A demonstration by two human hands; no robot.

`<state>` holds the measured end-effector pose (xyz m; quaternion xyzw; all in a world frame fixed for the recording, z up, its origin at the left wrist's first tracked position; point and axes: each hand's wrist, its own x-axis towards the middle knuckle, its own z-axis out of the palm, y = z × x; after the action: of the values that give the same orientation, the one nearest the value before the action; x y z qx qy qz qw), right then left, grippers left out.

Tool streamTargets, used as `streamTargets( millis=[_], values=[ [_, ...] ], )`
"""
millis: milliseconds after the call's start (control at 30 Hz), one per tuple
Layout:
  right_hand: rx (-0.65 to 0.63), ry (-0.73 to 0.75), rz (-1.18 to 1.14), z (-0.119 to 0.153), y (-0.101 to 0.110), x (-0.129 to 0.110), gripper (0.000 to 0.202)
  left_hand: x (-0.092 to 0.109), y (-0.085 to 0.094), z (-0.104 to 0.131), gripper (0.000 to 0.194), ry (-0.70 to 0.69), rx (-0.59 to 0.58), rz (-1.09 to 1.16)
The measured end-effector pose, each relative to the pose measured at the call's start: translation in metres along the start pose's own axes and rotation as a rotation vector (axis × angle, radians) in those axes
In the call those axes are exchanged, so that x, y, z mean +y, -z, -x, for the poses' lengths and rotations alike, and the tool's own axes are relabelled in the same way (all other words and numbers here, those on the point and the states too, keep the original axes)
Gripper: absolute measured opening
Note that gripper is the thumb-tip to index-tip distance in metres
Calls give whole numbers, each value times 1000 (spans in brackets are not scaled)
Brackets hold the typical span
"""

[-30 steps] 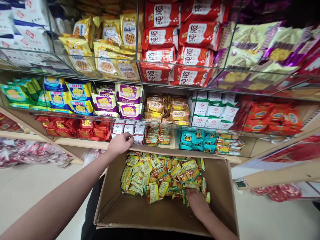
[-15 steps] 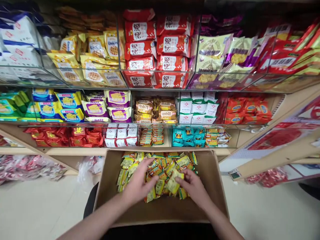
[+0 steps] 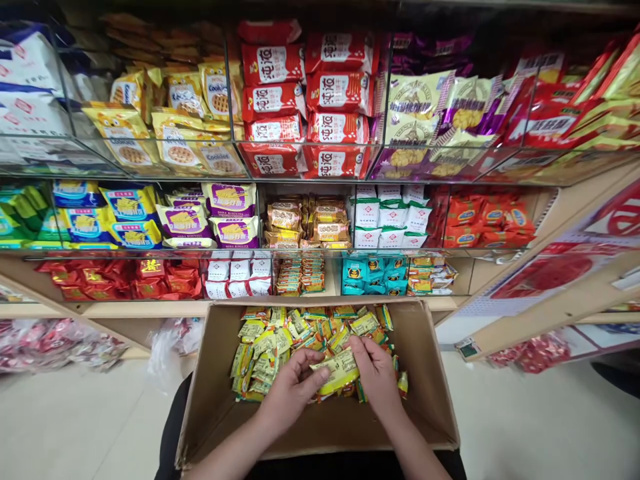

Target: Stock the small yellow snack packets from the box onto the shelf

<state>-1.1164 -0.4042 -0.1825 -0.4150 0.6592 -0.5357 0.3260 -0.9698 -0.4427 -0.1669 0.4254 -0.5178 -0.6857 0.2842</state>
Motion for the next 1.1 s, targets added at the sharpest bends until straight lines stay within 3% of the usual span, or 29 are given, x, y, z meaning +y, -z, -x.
streamTargets(
  millis=[100, 167, 367, 567, 667, 733, 833, 900, 1000, 1100],
  values=[
    [99, 33, 101, 4, -11, 1, 35, -9, -8, -6, 31, -10, 266, 100],
    [152, 73, 160, 6, -19, 3, 35, -13, -11, -11, 31, -11, 362, 123],
    [285, 149, 250, -1, -28, 1, 36, 6, -12, -25, 29, -29, 462, 74],
    [442, 329, 295, -14, -15, -27, 31, 39, -18, -38, 31, -128, 460, 11],
    [495, 561, 293, -21, 2, -45, 22, 60, -23, -36, 37, -155, 379, 4],
    [496, 763, 311, -23, 16, -55, 12, 76, -26, -31, 45, -36, 234, 114],
    [396, 1029, 365, -20, 33, -63, 23, 97, -29, -22, 46, 167, -48, 351],
    [323, 1109, 378, -13, 37, -65, 28, 104, -31, -19, 34, 130, -131, 449],
    [290, 988, 331, 2, 33, -64, 22, 105, -31, -18, 41, -42, -115, 521],
    [329, 631, 57, 13, 22, -62, 26, 103, -33, -15, 44, -162, -130, 503]
  ],
)
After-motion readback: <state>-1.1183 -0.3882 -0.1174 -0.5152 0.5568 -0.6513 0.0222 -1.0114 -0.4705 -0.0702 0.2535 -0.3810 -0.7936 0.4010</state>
